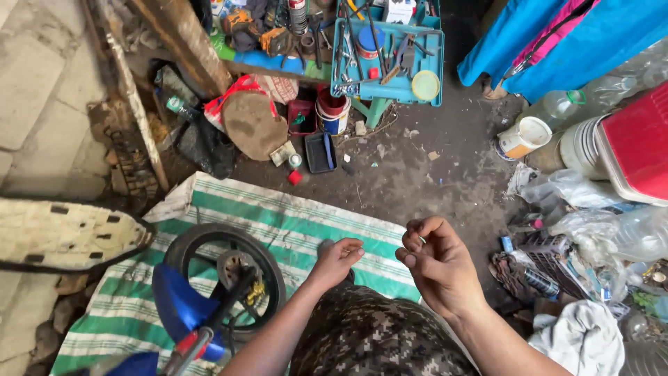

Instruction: The person works on a blue motorcycle, using a wrench to tighten bolts on the engine area. They then move to a cluttered tool area to retrieve a small container and a screwdriver. The person returns to the motorcycle and uses the screwdriver to adjust components on the red rear fender.

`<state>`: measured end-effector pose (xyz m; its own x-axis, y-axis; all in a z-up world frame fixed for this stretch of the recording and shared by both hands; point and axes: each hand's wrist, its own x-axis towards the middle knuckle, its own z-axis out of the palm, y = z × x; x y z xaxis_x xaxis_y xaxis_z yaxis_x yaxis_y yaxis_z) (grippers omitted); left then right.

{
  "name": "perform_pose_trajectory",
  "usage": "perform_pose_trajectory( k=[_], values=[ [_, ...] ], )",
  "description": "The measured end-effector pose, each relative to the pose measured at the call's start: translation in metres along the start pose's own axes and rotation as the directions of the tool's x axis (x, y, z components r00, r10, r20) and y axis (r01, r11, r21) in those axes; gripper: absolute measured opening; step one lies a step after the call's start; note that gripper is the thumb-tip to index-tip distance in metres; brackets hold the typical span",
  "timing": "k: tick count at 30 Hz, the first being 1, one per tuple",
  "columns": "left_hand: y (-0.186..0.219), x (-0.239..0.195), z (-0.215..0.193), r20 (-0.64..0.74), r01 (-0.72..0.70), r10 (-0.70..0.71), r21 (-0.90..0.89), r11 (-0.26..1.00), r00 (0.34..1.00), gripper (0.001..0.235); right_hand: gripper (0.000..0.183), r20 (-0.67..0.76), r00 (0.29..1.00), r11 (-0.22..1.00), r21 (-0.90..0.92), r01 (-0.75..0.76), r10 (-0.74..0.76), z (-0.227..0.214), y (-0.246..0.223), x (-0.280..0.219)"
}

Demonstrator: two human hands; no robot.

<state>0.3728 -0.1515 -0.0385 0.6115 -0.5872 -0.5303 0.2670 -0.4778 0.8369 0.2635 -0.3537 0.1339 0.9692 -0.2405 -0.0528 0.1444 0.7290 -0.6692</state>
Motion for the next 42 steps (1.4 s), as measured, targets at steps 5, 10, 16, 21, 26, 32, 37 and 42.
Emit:
perform_pose_trajectory(
  k=[5, 10, 16, 21, 26, 32, 37, 42],
  values=[
    [0.053, 0.064, -0.068, 0.06, 0.094, -0.094, 0.0, 0.996, 0.994, 0.045, 0.047, -0.076, 0.993, 0.996, -0.013, -0.092, 0.091, -0.041, 0.006, 0.093],
    [0.098, 0.11, -0.113, 0.009, 0.103, -0.103, -0.018, 0.995, 0.995, 0.048, 0.037, -0.268, 0.953, 0.986, -0.042, -0.16, 0.143, -0.098, 0.021, 0.164],
    [0.081, 0.169, -0.129, -0.18, 0.02, -0.045, -0.136, 0.991, 0.983, 0.042, 0.015, -0.317, 0.907, 0.945, -0.077, -0.317, 0.278, -0.143, 0.044, 0.292],
    [0.095, 0.224, -0.14, -0.334, 0.134, -0.213, -0.245, 0.96, 0.918, 0.044, 0.01, -0.404, 0.767, 0.728, -0.286, -0.623, 0.498, -0.201, 0.068, 0.43],
    [0.148, 0.284, -0.136, -0.31, 0.245, -0.341, -0.31, 0.919, 0.888, 0.048, 0.047, -0.479, 0.632, 0.267, -0.626, -0.732, 0.609, -0.244, 0.068, 0.56],
    [0.2, 0.349, -0.126, -0.42, 0.139, -0.248, -0.273, 0.952, 0.873, 0.041, 0.012, -0.271, 0.777, 0.071, -0.924, -0.375, 0.568, -0.37, 0.144, 0.666],
    [0.219, 0.358, -0.137, -0.324, 0.173, -0.251, -0.249, 0.953, 0.912, 0.044, 0.036, -0.469, 0.746, -0.078, -0.865, -0.495, 0.473, -0.4, 0.195, 0.719],
    [0.201, 0.351, -0.155, -0.323, 0.265, -0.349, -0.278, 0.923, 0.879, 0.049, 0.033, -0.377, 0.833, -0.246, -0.922, -0.298, 0.405, -0.372, 0.195, 0.714]
  ],
)
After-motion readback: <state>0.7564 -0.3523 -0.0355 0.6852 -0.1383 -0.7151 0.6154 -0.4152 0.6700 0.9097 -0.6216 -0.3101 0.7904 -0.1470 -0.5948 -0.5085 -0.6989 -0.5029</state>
